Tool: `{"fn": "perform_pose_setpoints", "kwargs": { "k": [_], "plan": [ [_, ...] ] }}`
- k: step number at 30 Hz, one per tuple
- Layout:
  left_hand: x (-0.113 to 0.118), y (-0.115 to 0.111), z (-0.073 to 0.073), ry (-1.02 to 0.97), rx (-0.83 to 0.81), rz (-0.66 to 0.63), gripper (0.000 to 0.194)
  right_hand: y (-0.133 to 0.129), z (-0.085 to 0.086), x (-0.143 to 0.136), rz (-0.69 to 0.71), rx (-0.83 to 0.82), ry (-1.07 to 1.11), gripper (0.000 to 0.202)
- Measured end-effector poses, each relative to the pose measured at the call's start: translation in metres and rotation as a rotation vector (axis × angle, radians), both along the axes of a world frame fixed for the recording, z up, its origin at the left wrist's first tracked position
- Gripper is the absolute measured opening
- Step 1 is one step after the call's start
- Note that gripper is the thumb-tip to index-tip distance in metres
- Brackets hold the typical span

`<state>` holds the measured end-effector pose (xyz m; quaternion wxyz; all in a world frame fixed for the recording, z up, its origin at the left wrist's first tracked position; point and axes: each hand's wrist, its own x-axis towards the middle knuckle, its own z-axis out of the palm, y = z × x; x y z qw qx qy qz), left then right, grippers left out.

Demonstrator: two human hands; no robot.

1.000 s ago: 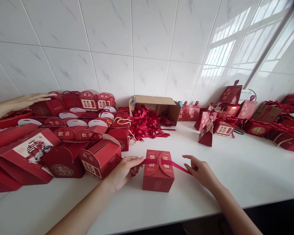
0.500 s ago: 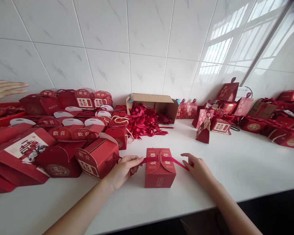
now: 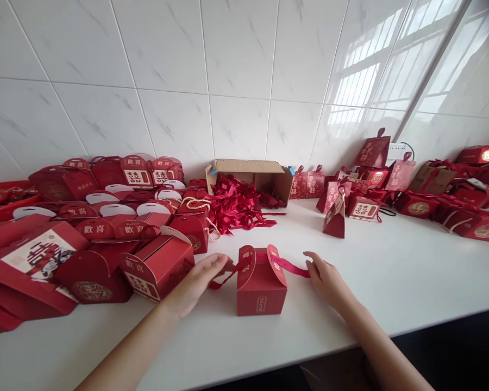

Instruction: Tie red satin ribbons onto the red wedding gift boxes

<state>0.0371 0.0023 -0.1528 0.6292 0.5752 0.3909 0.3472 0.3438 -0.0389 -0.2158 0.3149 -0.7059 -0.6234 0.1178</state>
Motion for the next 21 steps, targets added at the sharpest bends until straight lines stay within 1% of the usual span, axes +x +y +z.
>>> {"fn": "perform_pose_setpoints", "kwargs": {
  "k": [2, 4, 5, 6, 7, 9, 10, 11, 13, 15, 17, 19, 21],
  "plan": [
    [-0.007, -0.004, 0.007, 0.099, 0.104, 0.135, 0.034, -0.006, 0.004, 0.004, -0.073, 0.084, 0.037, 0.039],
    [-0.014, -0.013, 0.010, 0.233, 0.206, 0.272, 0.033, -0.016, 0.011, 0.003, -0.132, 0.151, 0.075, 0.040],
    [-0.017, -0.018, 0.009, 0.293, 0.242, 0.292, 0.031, -0.023, 0.015, 0.000, -0.120, 0.144, 0.128, 0.040],
    [-0.020, -0.023, 0.007, 0.341, 0.269, 0.276, 0.028, -0.030, 0.018, -0.004, -0.078, 0.104, 0.206, 0.041],
    [-0.021, -0.029, 0.005, 0.381, 0.290, 0.227, 0.025, -0.037, 0.022, -0.010, 0.009, 0.005, 0.349, 0.044],
    [-0.021, -0.039, -0.002, 0.450, 0.308, 0.084, 0.019, -0.049, 0.027, -0.024, 0.214, -0.279, 0.656, 0.049],
    [-0.019, -0.043, -0.006, 0.487, 0.317, 0.029, 0.017, -0.053, 0.028, -0.031, 0.301, -0.403, 0.761, 0.051],
    [-0.016, -0.045, -0.008, 0.533, 0.331, -0.007, 0.018, -0.055, 0.028, -0.037, 0.361, -0.491, 0.820, 0.052],
    [-0.010, -0.047, -0.011, 0.661, 0.367, -0.036, 0.025, -0.054, 0.026, -0.046, 0.396, -0.555, 0.833, 0.052],
    [-0.006, -0.044, -0.011, 0.817, 0.389, -0.046, 0.038, -0.048, 0.022, -0.049, 0.347, -0.546, 0.792, 0.052],
    [-0.003, -0.039, -0.010, 0.932, 0.389, -0.041, 0.049, -0.041, 0.019, -0.049, 0.266, -0.492, 0.739, 0.051],
    [-0.002, -0.035, -0.010, 0.962, 0.372, -0.004, 0.052, -0.034, 0.020, -0.050, 0.194, -0.371, 0.675, 0.052],
    [-0.001, -0.033, -0.009, 0.886, 0.350, 0.049, 0.048, -0.031, 0.024, -0.053, 0.157, -0.211, 0.644, 0.053]
  ]
}}
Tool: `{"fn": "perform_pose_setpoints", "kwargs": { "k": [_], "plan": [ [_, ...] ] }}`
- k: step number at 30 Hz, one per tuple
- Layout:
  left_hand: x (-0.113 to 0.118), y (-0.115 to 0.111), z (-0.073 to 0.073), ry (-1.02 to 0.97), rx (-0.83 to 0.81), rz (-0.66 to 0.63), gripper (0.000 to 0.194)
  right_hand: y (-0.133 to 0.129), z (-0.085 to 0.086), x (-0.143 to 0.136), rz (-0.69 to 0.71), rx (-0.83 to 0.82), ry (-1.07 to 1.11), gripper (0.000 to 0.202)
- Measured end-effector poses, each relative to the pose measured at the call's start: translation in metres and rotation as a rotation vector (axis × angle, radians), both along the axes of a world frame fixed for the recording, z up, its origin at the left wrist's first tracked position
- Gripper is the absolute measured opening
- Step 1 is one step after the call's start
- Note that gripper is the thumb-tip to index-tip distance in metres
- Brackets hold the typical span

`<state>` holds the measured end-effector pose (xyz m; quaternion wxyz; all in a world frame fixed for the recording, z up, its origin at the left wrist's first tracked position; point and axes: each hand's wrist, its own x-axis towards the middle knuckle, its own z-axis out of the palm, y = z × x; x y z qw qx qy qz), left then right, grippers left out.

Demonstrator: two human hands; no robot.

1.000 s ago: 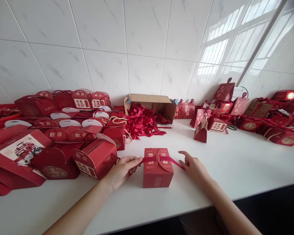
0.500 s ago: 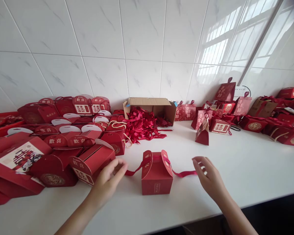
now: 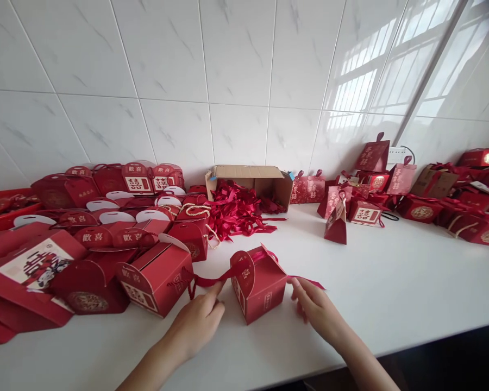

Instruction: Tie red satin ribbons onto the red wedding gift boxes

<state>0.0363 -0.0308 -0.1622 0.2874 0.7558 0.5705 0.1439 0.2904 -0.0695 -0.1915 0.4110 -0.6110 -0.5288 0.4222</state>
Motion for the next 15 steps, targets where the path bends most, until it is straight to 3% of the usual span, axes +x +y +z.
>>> {"fn": "perform_pose_setpoints", "kwargs": {
  "k": [3, 6, 8, 11, 15],
  "plan": [
    [0.007, -0.003, 0.000, -0.261, 0.035, 0.036, 0.042, -0.001, 0.007, -0.010, 0.000, 0.117, 0.121, 0.053],
    [0.017, -0.010, -0.001, -0.514, 0.100, 0.036, 0.041, -0.008, 0.010, -0.020, 0.044, 0.105, 0.230, 0.053],
    [0.020, -0.014, -0.004, -0.595, 0.137, 0.032, 0.041, -0.013, 0.010, -0.025, 0.044, 0.117, 0.191, 0.053],
    [0.020, -0.020, -0.016, -0.637, 0.099, 0.062, 0.041, -0.020, 0.008, -0.031, 0.019, 0.154, 0.176, 0.054],
    [0.016, -0.037, -0.040, -0.780, 0.019, 0.281, 0.046, -0.034, -0.001, -0.041, -0.012, 0.085, 0.455, 0.068]
  ]
}}
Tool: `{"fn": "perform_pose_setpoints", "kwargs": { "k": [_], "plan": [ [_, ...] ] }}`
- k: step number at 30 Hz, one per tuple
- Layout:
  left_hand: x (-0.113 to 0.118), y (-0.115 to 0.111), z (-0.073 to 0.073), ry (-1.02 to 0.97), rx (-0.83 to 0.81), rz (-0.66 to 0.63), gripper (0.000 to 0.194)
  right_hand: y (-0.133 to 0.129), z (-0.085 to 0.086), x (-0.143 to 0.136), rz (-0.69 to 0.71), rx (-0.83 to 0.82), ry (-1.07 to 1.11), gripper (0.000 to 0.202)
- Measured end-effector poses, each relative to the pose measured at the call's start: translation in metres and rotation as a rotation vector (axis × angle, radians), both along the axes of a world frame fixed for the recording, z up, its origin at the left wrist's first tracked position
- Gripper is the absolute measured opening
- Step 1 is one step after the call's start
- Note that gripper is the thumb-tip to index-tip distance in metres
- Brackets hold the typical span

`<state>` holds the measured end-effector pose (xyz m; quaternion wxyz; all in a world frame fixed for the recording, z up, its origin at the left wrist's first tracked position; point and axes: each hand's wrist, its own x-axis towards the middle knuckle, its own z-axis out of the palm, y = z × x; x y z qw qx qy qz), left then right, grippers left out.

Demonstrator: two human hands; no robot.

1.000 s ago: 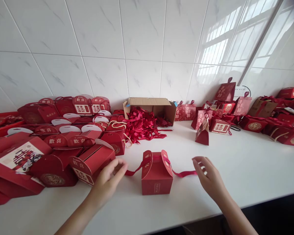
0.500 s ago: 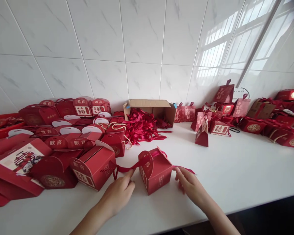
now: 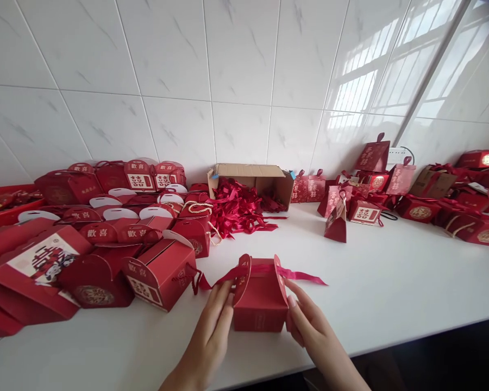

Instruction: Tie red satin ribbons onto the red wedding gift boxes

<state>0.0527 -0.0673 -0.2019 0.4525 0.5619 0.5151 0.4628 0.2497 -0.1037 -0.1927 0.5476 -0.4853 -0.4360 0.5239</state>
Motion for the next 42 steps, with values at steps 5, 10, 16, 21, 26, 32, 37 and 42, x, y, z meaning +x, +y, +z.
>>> {"fn": "perform_pose_setpoints", "kwargs": {
  "k": [5, 10, 16, 21, 26, 32, 37, 42],
  "plan": [
    [0.000, -0.024, -0.009, -0.228, -0.092, 0.082, 0.044, -0.014, -0.016, -0.005, 0.024, -0.078, 0.229, 0.089],
    [0.003, -0.021, 0.006, -0.522, -0.118, 0.050, 0.053, -0.012, -0.017, -0.002, -0.256, -0.041, 0.569, 0.063],
    [0.004, -0.005, 0.041, -0.840, 0.011, 0.089, 0.034, -0.004, 0.001, -0.001, -0.326, 0.022, 0.812, 0.026],
    [-0.001, 0.008, 0.065, -0.826, 0.104, 0.143, 0.032, 0.002, 0.020, 0.005, -0.422, 0.144, 0.759, 0.022],
    [-0.008, 0.016, 0.085, -0.703, 0.212, 0.085, 0.022, 0.003, 0.038, 0.011, -0.472, 0.290, 0.414, 0.022],
    [-0.006, 0.018, 0.119, -0.573, 0.351, -0.015, 0.010, 0.011, 0.067, 0.013, -0.487, 0.495, -0.039, 0.011],
    [0.002, 0.020, 0.142, -0.464, 0.416, -0.112, 0.015, 0.023, 0.098, 0.013, -0.477, 0.711, -0.174, 0.004],
    [0.006, 0.025, 0.155, -0.389, 0.428, -0.182, 0.018, 0.031, 0.118, 0.015, -0.506, 0.781, -0.310, 0.007]
  ]
}}
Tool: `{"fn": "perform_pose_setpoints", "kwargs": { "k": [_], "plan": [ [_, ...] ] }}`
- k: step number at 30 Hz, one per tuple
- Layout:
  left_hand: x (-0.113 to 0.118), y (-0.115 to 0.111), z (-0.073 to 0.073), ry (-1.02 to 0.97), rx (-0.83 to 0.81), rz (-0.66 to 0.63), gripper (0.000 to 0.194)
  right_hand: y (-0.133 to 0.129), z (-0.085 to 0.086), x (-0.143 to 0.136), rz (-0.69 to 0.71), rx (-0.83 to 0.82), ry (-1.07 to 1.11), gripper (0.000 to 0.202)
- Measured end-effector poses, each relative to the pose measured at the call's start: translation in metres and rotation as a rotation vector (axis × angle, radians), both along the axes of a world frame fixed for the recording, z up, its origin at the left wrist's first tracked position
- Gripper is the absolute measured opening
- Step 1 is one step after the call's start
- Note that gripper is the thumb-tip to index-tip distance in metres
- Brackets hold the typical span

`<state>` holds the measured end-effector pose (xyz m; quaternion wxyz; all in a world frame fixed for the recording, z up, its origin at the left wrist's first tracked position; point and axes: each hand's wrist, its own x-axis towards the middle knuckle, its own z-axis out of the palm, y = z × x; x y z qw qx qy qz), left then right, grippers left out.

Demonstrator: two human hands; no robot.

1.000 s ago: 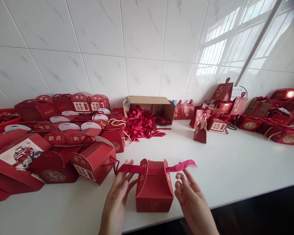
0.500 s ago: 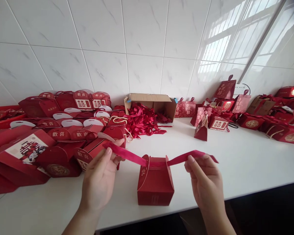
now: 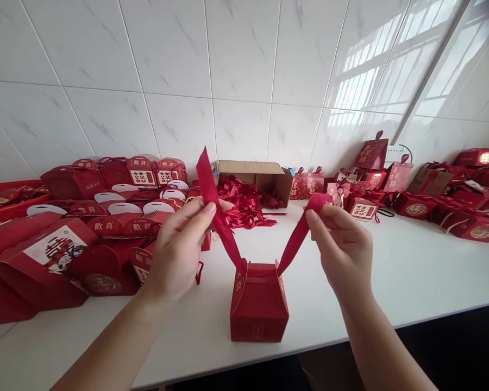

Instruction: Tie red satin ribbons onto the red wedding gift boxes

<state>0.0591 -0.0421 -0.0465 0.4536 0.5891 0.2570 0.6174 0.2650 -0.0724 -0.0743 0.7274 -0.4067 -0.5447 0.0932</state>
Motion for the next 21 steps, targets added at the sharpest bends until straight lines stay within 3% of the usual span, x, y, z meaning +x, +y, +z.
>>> {"fn": "perform_pose_setpoints", "kwargs": {
  "k": [4, 14, 21],
  "plan": [
    [0.005, 0.002, 0.007, 0.058, 0.043, 0.004, 0.019, 0.006, 0.011, 0.001, 0.011, -0.008, -0.049, 0.011],
    [0.015, 0.002, 0.014, 0.092, 0.059, 0.010, 0.023, 0.015, 0.033, 0.004, 0.248, 0.032, 0.054, 0.004],
    [0.015, 0.004, 0.017, 0.054, 0.082, 0.021, 0.021, 0.014, 0.034, 0.000, 0.309, 0.034, 0.052, 0.006]
  ]
}}
